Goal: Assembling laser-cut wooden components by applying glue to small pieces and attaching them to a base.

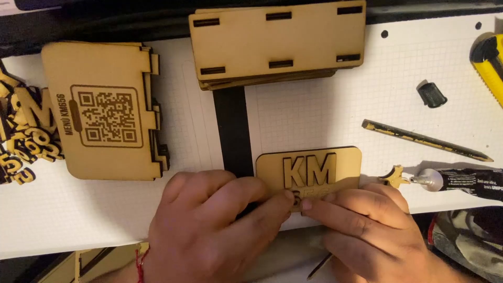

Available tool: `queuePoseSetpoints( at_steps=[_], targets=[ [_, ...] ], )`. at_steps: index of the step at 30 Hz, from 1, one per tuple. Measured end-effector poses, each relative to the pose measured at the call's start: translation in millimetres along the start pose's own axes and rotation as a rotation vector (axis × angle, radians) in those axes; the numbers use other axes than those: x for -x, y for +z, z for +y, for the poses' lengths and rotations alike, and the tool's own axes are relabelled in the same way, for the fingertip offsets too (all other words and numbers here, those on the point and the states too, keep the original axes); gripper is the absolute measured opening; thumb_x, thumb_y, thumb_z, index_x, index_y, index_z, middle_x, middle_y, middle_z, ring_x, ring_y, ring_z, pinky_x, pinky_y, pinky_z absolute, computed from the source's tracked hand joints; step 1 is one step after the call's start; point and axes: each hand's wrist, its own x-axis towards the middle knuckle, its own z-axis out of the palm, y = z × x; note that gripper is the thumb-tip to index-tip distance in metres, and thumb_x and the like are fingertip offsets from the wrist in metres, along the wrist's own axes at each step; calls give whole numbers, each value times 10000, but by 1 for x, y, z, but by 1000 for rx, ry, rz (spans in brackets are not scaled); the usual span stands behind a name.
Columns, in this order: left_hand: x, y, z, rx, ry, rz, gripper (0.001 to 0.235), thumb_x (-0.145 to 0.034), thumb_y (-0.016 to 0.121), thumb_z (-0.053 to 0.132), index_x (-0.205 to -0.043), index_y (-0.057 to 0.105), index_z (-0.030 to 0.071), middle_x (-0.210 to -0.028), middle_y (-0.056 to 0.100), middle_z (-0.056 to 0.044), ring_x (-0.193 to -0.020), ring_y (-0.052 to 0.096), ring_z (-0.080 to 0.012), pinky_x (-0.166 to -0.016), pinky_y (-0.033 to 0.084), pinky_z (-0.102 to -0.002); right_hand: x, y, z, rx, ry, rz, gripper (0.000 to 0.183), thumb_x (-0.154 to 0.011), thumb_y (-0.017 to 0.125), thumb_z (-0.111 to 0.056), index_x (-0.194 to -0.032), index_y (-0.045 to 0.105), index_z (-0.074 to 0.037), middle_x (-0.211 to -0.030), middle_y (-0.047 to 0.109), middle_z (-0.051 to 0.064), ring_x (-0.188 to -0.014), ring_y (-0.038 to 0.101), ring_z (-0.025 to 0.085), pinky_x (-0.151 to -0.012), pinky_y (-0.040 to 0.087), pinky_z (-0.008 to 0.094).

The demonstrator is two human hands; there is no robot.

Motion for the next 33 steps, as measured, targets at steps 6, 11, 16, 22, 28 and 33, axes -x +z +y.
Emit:
queuePoseSetpoints(
  at_steps=[6,11,16,22,28,33],
  targets=[
    [0,0,-1,-5,6,9,54,-973,700,289,-1018,702,260,-926,607,96,-770,533,-153,-661,342,-302,7,3,2,-22,14,-14,390,-980,394,-367,-772,661,-173,-1151,720,0,-999,659,168,-882,503,405],
    [-1,-1,0,54,11,42,106,-966,609,180,-897,668,234,-918,634,87,-781,554,-156,-683,364,-294,1,3,1,-75,-19,80,405,-969,375,-356,-719,596,-126,-1057,744,73,-953,698,217,-828,547,422],
    [0,-2,-1,50,18,3,150,-967,583,167,-930,685,270,-956,625,104,-808,542,-160,-691,348,-314,-3,3,-4,-60,20,101,332,-945,421,-246,-677,583,-134,-1033,751,42,-922,702,190,-801,538,389],
    [0,-1,-1,23,21,-7,114,-971,628,203,-947,693,294,-958,623,128,-806,534,-141,-692,343,-297,2,3,1,-46,-13,81,338,-958,417,-294,-724,614,-149,-1068,742,34,-940,697,190,-823,533,393],
    [-1,-1,0,34,11,3,142,-973,614,174,-931,689,288,-953,615,119,-792,534,-142,-691,347,-296,5,3,2,16,0,31,332,-972,412,-277,-771,666,-201,-1116,731,-19,-994,677,165,-836,497,368],
    [1,1,-2,31,18,6,133,-964,625,191,-940,699,299,-953,618,125,-805,542,-140,-688,341,-300,6,2,2,26,-9,-17,388,-993,372,-330,-765,653,-190,-1161,717,-24,-1024,658,165,-840,482,377]
  ],
)
